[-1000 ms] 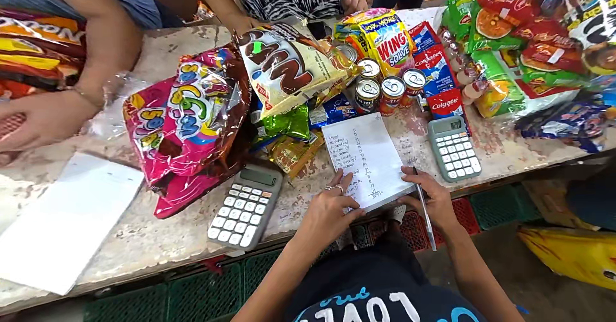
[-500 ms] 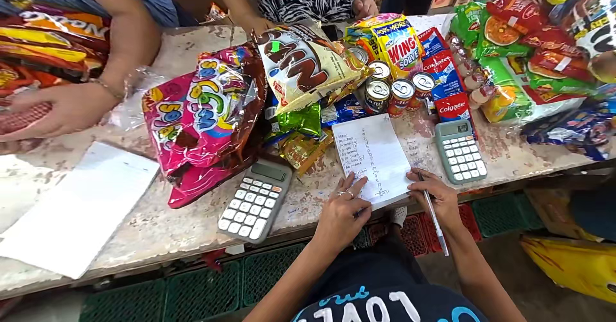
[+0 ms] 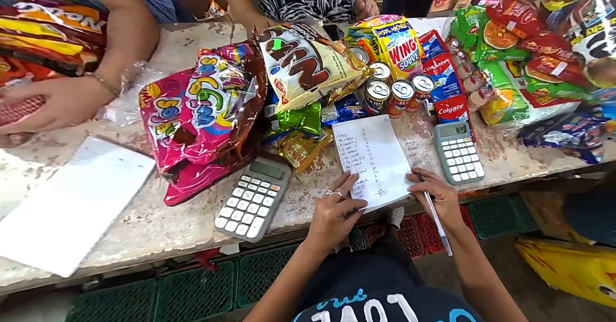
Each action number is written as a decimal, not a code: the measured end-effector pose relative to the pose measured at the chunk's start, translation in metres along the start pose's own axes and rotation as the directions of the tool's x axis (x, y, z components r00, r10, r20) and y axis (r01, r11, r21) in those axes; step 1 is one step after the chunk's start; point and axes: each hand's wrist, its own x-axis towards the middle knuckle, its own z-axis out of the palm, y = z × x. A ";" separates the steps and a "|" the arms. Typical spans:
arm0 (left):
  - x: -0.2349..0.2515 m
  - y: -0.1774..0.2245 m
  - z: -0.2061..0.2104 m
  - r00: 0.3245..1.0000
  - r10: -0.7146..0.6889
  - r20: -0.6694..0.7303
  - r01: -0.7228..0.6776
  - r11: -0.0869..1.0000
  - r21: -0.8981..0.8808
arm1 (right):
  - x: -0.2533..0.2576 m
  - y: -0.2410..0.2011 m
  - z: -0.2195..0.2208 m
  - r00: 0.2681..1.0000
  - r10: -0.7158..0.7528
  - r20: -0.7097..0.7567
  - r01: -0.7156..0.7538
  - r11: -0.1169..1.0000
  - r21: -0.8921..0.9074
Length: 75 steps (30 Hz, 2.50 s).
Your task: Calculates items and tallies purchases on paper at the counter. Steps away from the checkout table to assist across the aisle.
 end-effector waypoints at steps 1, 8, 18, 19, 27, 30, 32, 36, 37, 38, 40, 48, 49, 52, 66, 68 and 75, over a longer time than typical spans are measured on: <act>0.000 0.000 0.000 1.000 0.006 0.012 -0.006 1.000 -0.007 | 0.002 -0.003 0.000 1.000 0.010 0.004 -0.010 1.000 -0.006; 0.000 -0.001 0.000 0.996 -0.015 0.083 0.009 0.997 0.070 | 0.028 -0.042 0.008 0.992 0.028 -0.122 0.011 0.952 0.307; -0.001 0.000 -0.008 0.994 -0.067 0.090 0.050 0.982 0.181 | 0.035 -0.059 0.073 0.980 0.201 0.013 -0.195 0.930 0.313; -0.002 -0.001 -0.009 0.992 -0.076 0.096 0.057 0.981 0.185 | 0.037 -0.059 0.074 0.975 0.221 0.005 -0.211 0.926 0.314; 0.004 -0.002 -0.009 0.974 -0.185 0.131 0.157 0.968 0.197 | 0.040 -0.061 0.080 0.999 0.047 0.009 -0.048 0.969 0.241; 0.005 -0.002 -0.011 0.966 -0.202 0.164 0.166 0.963 0.212 | 0.034 -0.055 0.091 0.999 0.027 0.042 -0.036 0.973 0.227; 0.006 -0.002 -0.013 0.961 -0.206 0.186 0.163 0.961 0.222 | 0.035 -0.051 0.095 0.999 0.022 0.035 -0.030 0.974 0.224; 0.006 -0.003 -0.016 0.954 -0.198 0.225 0.148 0.964 0.222 | 0.034 -0.052 0.097 0.999 0.036 0.033 -0.042 0.979 0.200; 0.006 -0.004 -0.016 0.954 -0.196 0.225 0.145 0.964 0.223 | 0.034 -0.054 0.097 0.999 0.036 0.031 -0.041 0.981 0.190; 0.006 -0.005 -0.016 0.955 -0.195 0.225 0.144 0.964 0.223 | 0.034 -0.055 0.098 0.999 0.032 0.027 -0.036 0.983 0.179; 0.005 -0.005 -0.016 0.955 -0.196 0.224 0.146 0.964 0.220 | 0.033 -0.054 0.099 1.000 0.007 0.020 -0.010 0.986 0.167; 0.003 -0.007 -0.016 0.954 -0.212 0.214 0.168 0.964 0.207 | 0.032 -0.051 0.098 1.000 0.011 0.002 -0.011 0.985 0.172; 0.002 -0.007 -0.016 0.955 -0.211 0.209 0.166 0.963 0.210 | 0.031 -0.051 0.099 1.000 0.009 -0.004 -0.009 0.987 0.161; 0.001 -0.009 -0.015 0.958 -0.202 0.201 0.157 0.963 0.218 | 0.029 -0.048 0.102 1.000 -0.004 -0.019 0.007 0.991 0.135; -0.001 -0.010 -0.014 0.963 -0.196 0.185 0.155 0.965 0.214 | 0.025 -0.051 0.103 0.999 -0.002 -0.043 0.008 0.992 0.125; -0.001 -0.010 -0.013 0.962 -0.200 0.184 0.159 0.964 0.214 | 0.025 -0.049 0.103 0.999 -0.008 -0.040 0.013 0.991 0.130; -0.004 -0.012 -0.013 0.964 -0.194 0.181 0.154 0.965 0.212 | 0.025 -0.053 0.101 0.998 -0.016 -0.067 0.025 0.992 0.123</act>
